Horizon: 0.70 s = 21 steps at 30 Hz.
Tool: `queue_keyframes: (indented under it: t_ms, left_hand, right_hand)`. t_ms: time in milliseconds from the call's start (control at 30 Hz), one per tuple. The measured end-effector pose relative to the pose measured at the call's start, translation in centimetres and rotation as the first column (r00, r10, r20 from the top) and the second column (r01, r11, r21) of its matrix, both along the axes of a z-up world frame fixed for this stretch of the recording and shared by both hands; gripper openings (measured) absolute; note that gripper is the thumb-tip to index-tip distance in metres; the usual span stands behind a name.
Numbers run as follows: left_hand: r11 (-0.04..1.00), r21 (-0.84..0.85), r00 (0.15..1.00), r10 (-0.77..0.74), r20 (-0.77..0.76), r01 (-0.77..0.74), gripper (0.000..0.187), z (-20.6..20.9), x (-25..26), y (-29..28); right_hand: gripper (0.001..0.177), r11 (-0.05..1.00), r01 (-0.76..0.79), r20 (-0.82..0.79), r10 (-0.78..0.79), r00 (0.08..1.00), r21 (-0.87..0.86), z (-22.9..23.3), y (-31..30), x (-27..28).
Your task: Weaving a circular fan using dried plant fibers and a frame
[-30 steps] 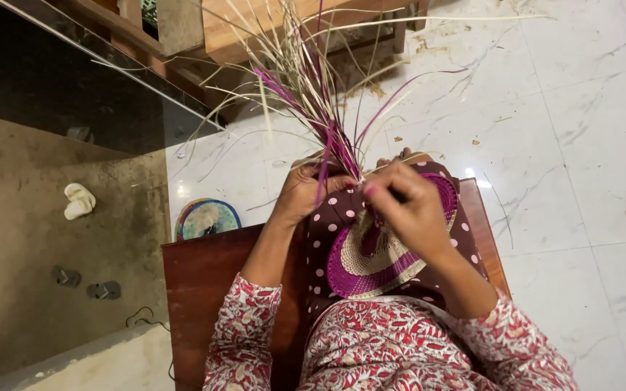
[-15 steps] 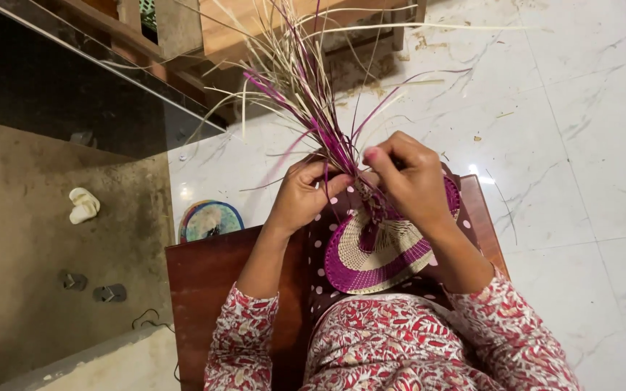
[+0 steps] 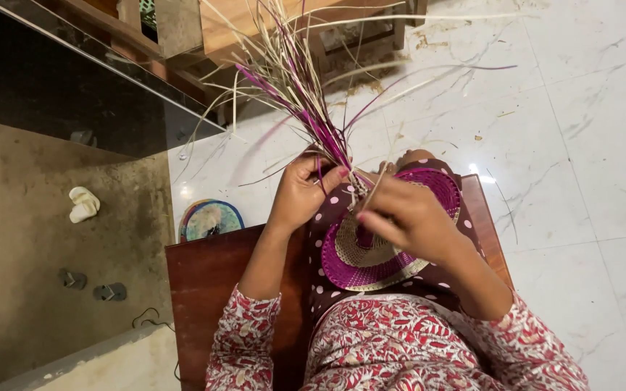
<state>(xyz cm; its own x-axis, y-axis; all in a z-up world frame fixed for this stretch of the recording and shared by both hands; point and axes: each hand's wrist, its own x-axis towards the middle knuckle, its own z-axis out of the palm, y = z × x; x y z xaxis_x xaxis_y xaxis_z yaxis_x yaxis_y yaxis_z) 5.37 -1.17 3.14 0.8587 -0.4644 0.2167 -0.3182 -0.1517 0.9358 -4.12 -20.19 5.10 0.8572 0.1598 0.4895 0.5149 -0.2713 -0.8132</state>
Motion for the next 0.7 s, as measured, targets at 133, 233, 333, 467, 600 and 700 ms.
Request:
queue_keyframes:
  t_ms: [133, 233, 333, 467, 600, 700]
  left_hand:
    - [0.994, 0.092, 0.997, 0.058, 0.048, -0.063, 0.013, 0.9, -0.6, 0.3]
    - [0.993, 0.116, 0.997, 0.025, 0.07, -0.033, 0.015, 1.7, -0.9, 0.4]
    - [0.993, 0.115, 0.999, 0.019, 0.048, -0.024, 0.012, 2.1, -1.3, 0.4]
    - [0.991, 0.13, 0.999, -0.008, -0.031, 0.012, 0.011, 2.4, -1.6, 0.6]
    - [0.992, 0.124, 0.994, -0.008, -0.112, 0.022, 0.013, 3.4, -1.8, 0.5]
    - [0.992, 0.12, 0.994, -0.025, -0.108, 0.038, 0.013, 2.7, -1.7, 1.1]
  right_hand:
    - [0.009, 0.998, -0.05, -0.052, 0.048, 0.998, -0.049, 1.9, -0.1, -0.6]
    - [0.01, 0.958, 0.165, -0.049, -0.181, 0.982, -0.234, -2.5, 0.0, 0.1]
    - [0.02, 0.897, 0.261, -0.016, -0.285, 0.958, -0.355, -1.9, 0.2, 0.2]
    - [0.017, 0.869, 0.297, -0.035, -0.338, 0.941, -0.396, -2.4, 0.6, 0.1]
    - [0.017, 0.938, 0.191, -0.224, -0.26, 0.939, -0.289, -1.7, 0.3, -0.3]
    - [0.016, 0.923, 0.198, -0.2, -0.273, 0.941, -0.329, -1.4, -0.2, -0.4]
